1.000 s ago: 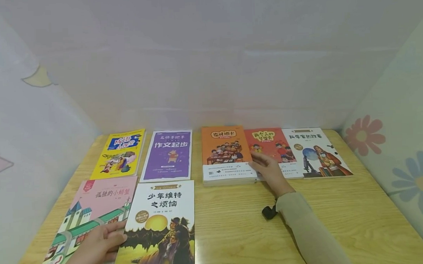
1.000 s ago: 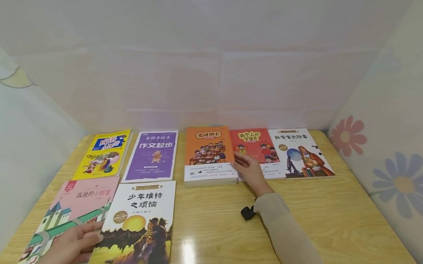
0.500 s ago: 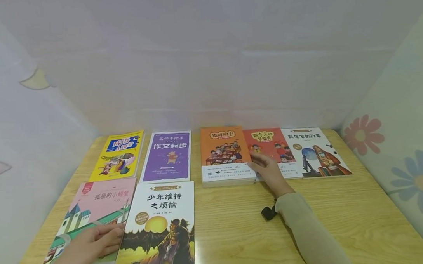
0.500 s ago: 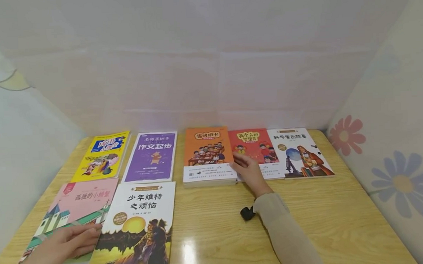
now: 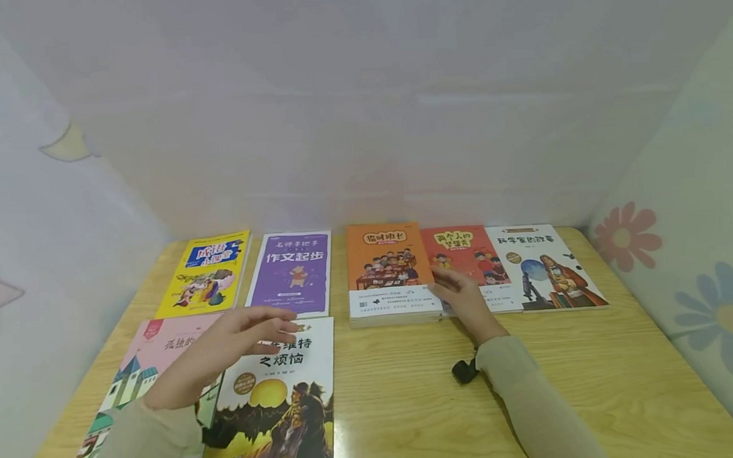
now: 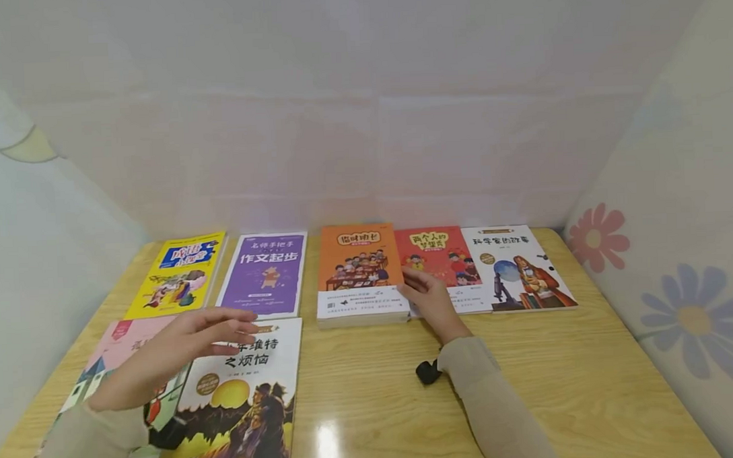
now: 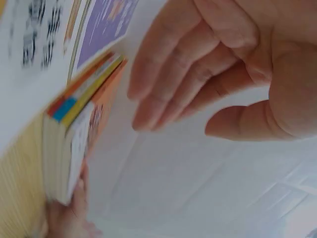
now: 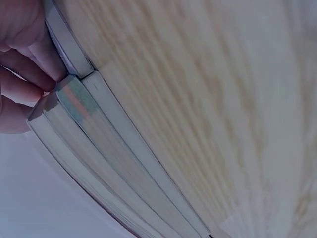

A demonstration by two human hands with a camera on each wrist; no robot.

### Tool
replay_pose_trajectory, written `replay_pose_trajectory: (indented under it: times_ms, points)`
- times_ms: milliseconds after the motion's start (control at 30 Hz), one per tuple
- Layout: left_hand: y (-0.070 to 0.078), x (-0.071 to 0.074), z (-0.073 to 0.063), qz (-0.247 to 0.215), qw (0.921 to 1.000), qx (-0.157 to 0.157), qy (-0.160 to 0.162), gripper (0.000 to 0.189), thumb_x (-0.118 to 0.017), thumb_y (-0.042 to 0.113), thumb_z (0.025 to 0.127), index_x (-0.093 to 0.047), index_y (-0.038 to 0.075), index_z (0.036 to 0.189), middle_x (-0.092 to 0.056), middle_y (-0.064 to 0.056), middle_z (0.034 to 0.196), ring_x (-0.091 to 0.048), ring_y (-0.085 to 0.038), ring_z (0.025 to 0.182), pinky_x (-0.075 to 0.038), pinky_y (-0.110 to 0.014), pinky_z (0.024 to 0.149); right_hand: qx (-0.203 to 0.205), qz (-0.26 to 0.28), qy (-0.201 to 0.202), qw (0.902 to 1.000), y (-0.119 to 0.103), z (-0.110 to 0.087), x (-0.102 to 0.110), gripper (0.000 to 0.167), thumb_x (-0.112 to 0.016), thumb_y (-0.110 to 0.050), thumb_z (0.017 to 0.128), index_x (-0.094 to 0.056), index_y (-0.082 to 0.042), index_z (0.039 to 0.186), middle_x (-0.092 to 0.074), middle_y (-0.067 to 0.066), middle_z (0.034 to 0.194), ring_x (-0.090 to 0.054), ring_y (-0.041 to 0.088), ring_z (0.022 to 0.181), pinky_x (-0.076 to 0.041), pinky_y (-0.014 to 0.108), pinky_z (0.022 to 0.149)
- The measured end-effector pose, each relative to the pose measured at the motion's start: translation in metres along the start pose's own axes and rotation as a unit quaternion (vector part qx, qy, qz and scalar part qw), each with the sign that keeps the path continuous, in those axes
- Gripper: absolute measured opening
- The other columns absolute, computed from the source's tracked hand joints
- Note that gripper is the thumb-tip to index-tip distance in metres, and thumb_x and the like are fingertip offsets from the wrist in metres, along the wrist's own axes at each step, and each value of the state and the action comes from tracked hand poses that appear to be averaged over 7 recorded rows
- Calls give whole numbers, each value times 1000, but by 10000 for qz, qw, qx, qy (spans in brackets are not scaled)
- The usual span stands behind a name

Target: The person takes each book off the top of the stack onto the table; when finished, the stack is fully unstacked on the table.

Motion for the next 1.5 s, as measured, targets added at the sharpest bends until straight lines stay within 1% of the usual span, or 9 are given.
replay_pose_trajectory:
  times_ms: [100, 200, 367, 500, 600, 800, 933, 1167, 1500]
  points:
    - [-1, -9, 32, -386, 9990, -14, -211, 47, -51, 31, 108, -54, -2, 141, -61, -24, 135, -64, -34, 120, -55, -42, 99, -80, 61, -9, 9999, 1, 1, 1, 54, -70, -28, 98, -53, -16, 147, -54, 8, 148, -51, 23, 137, -46, 37, 110]
    - [0, -14, 62, 404, 9986, -323, -115, 48, -52, 31, 107, -52, 0, 144, -60, -23, 137, -62, -36, 123, -54, -49, 100, -90, 84, -8, 9999, -1, 2, 1, 53, -70, -28, 98, -53, -16, 147, -54, 7, 148, -51, 22, 136, -45, 36, 110]
    - [-9, -21, 100, 2007, 9777, -618, 46, 55, -52, 27, 107, -39, 4, 155, -48, -16, 153, -46, -40, 139, -39, -58, 112, -69, 114, 101, 9999, -2, 4, 3, 52, -70, -27, 98, -54, -17, 147, -55, 6, 147, -52, 23, 136, -46, 37, 110]
    - [-31, -21, 116, 2282, 9733, -243, 56, 67, -58, 28, 103, -30, 3, 159, -34, -20, 161, -29, -44, 147, -25, -62, 118, -195, 200, -21, 9996, 3, 4, -1, 57, -70, -26, 98, -50, -17, 150, -53, 7, 150, -49, 23, 138, -44, 37, 111]
    - [-50, -17, 115, 2652, 9641, 64, 126, 86, -70, 39, 95, -25, 2, 160, -27, -23, 163, -19, -46, 150, -11, -67, 119, -299, 196, -162, 9992, 6, 3, -9, 62, -70, -29, 98, -45, -18, 153, -50, 7, 151, -47, 24, 139, -44, 39, 112]
    - [-67, -17, 114, 3121, 9499, 132, -22, 111, -80, 55, 81, -21, 6, 162, -10, -19, 168, 7, -44, 153, 14, -73, 113, -351, -626, -29, 9974, 0, 1, -13, 78, -76, -42, 90, -40, -21, 156, -51, 6, 150, -48, 27, 138, -47, 47, 109]
    - [-72, -19, 115, 3354, 9419, 56, -166, 114, -79, 59, 79, -19, 8, 162, -6, -16, 169, 10, -42, 153, 15, -72, 113, -331, -864, -86, 9957, -2, 3, -12, 81, -75, -42, 91, -36, -19, 158, -47, 8, 154, -44, 29, 141, -44, 48, 111]
    - [-72, -21, 117, 3385, 9407, -42, -209, 114, -79, 58, 80, -18, 7, 162, -6, -16, 169, 10, -43, 153, 15, -72, 113, -657, -536, -260, 9961, 2, 3, -4, 84, -75, -42, 91, -30, -25, 160, -31, 4, 164, -27, 27, 151, -39, 52, 115]
    - [-72, -20, 114, 3437, 9388, -37, -212, 113, -78, 58, 81, -18, 7, 162, -6, -17, 169, 9, -42, 153, 13, -72, 114, -687, -122, -518, 9962, 0, -2, 6, 75, -73, -35, 94, -35, -27, 158, -30, -2, 164, -23, 27, 153, -36, 48, 118]
Point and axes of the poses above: each hand's wrist, its own z-axis towards the middle knuckle, its own x-axis out of the back of the hand, y = z × x, the point moved 8 cm from there along z, towards the middle knuckle
